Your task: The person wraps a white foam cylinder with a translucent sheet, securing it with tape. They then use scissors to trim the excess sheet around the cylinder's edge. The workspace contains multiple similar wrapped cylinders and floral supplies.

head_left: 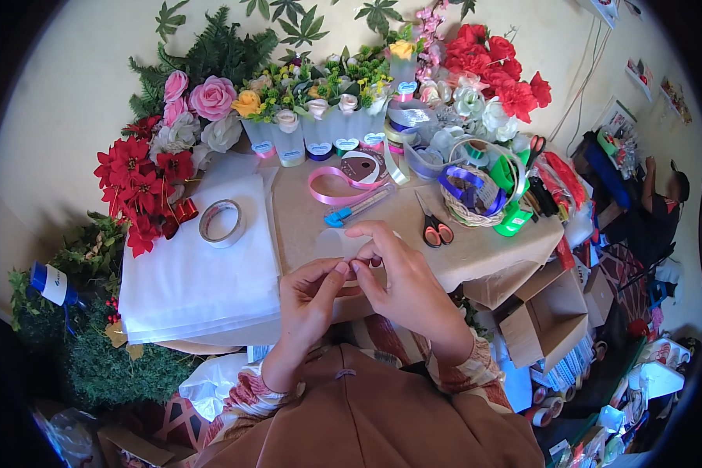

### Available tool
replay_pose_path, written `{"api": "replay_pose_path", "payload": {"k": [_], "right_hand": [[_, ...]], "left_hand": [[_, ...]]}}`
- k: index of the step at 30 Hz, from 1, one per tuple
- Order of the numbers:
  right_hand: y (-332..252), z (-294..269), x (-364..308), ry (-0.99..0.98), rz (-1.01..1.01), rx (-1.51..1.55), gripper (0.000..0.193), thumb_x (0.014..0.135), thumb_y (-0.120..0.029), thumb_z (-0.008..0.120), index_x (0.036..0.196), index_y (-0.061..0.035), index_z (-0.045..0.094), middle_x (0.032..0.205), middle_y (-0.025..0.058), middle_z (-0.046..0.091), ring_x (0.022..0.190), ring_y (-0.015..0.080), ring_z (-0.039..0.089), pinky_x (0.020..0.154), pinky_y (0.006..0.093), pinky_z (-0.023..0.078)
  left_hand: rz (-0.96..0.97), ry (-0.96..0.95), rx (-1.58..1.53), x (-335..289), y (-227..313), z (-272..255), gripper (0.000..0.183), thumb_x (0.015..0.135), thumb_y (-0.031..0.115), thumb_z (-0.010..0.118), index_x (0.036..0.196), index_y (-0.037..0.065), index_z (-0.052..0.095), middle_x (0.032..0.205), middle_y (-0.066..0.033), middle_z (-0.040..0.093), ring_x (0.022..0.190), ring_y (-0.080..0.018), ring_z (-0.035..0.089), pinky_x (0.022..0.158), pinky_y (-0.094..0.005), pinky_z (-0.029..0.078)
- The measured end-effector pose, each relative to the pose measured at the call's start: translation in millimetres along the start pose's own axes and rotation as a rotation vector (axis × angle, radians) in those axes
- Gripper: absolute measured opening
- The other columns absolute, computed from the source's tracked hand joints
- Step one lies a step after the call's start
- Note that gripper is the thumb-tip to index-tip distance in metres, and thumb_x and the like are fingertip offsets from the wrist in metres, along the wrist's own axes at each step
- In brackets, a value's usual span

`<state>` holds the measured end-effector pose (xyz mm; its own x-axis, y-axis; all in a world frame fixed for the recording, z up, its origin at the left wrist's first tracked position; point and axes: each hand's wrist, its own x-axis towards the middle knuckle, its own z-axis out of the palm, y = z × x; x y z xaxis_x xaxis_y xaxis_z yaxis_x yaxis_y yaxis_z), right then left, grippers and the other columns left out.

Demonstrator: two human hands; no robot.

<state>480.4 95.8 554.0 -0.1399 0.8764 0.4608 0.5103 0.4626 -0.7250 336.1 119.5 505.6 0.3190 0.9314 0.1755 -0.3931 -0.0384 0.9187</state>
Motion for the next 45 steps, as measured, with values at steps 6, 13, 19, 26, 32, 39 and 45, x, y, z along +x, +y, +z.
{"api": "replay_pose_path", "payload": {"k": [6, 13, 19, 26, 32, 39, 45], "right_hand": [[3.2, 0.1, 1.0, 0.018, 0.043, -0.016, 0.036, 0.08, 0.0, 0.059, 0.111, -0.0045, 0.042, 0.073, 0.0139, 0.056, 0.069, 0.0296, 0.057, 0.063, 0.0386, 0.046], [1.3, -11.7, -0.7, 0.027, 0.158, -0.174, 0.042, 0.077, -0.015, 0.069, 0.11, -0.0044, 0.045, 0.083, 0.0137, 0.055, 0.076, 0.0279, 0.056, 0.065, 0.0376, 0.044], [21.9, -33.7, -12.7, 0.124, -0.014, -0.234, 0.056, 0.071, -0.019, 0.076, 0.117, -0.0048, 0.046, 0.104, 0.0124, 0.053, 0.094, 0.025, 0.052, 0.08, 0.0349, 0.042], [52.7, -35.9, -31.5, -0.093, 0.169, 0.43, 0.077, 0.068, -0.005, 0.078, 0.131, -0.0071, 0.034, 0.116, 0.0073, 0.049, 0.111, 0.0165, 0.047, 0.096, 0.0315, 0.036], [48.1, -33.4, -30.5, -0.097, 0.232, 0.52, 0.073, 0.068, 0.003, 0.075, 0.129, -0.0063, 0.036, 0.111, 0.0053, 0.052, 0.106, 0.0141, 0.05, 0.093, 0.0291, 0.038], [48.1, -31.6, -31.5, -0.085, 0.239, 0.488, 0.068, 0.07, 0.004, 0.073, 0.127, -0.0051, 0.038, 0.11, 0.0053, 0.053, 0.106, 0.0136, 0.051, 0.093, 0.029, 0.038], [48.2, -31.2, -33.0, -0.082, 0.239, 0.618, 0.054, 0.079, -0.002, 0.066, 0.126, -0.0024, 0.04, 0.111, 0.0067, 0.052, 0.105, 0.0138, 0.05, 0.092, 0.0288, 0.039]], "left_hand": [[0.081, -0.056, 0.019, -0.5, 0.5, 0.7, 0.018, 0.085, -0.003, 0.053, 0.102, -0.007, 0.061, 0.098, -0.0118, 0.061, 0.089, -0.0182, 0.062, 0.077, -0.0291, 0.054], [0.044, -0.041, -0.026, 0.0, 0.4, -5.4, 0.019, 0.081, -0.009, 0.055, 0.1, -0.007, 0.06, 0.096, -0.0139, 0.063, 0.088, -0.0179, 0.063, 0.079, -0.028, 0.053], [-0.046, -0.019, -0.136, 0.8, 8.5, -7.8, 0.015, 0.081, -0.005, 0.061, 0.096, -0.005, 0.062, 0.09, -0.0138, 0.066, 0.084, -0.0181, 0.065, 0.076, -0.0279, 0.054], [-0.044, -0.026, -0.16, 3.0, 5.9, -9.5, 0.01, 0.081, 0.0, 0.065, 0.09, -0.003, 0.063, 0.085, -0.0123, 0.066, 0.071, -0.0157, 0.065, 0.06, -0.0245, 0.054], [-0.099, 0.075, -0.083, 2.2, 16.6, -3.5, 0.023, 0.079, 0.002, 0.068, 0.093, 0.001, 0.049, 0.082, -0.0116, 0.066, 0.06, -0.0143, 0.065, 0.035, -0.018, 0.042], [-0.117, 0.063, -0.048, 3.0, 20.3, -9.4, 0.035, 0.076, -0.001, 0.069, 0.098, 0.004, 0.042, 0.079, -0.0137, 0.067, 0.056, -0.0156, 0.065, 0.032, -0.0177, 0.039], [-0.104, 0.064, -0.055, 3.9, 18.4, -11.1, 0.034, 0.077, 0.0, 0.069, 0.098, 0.005, 0.043, 0.077, -0.0133, 0.067, 0.057, -0.0167, 0.065, 0.036, -0.0198, 0.044]]}}
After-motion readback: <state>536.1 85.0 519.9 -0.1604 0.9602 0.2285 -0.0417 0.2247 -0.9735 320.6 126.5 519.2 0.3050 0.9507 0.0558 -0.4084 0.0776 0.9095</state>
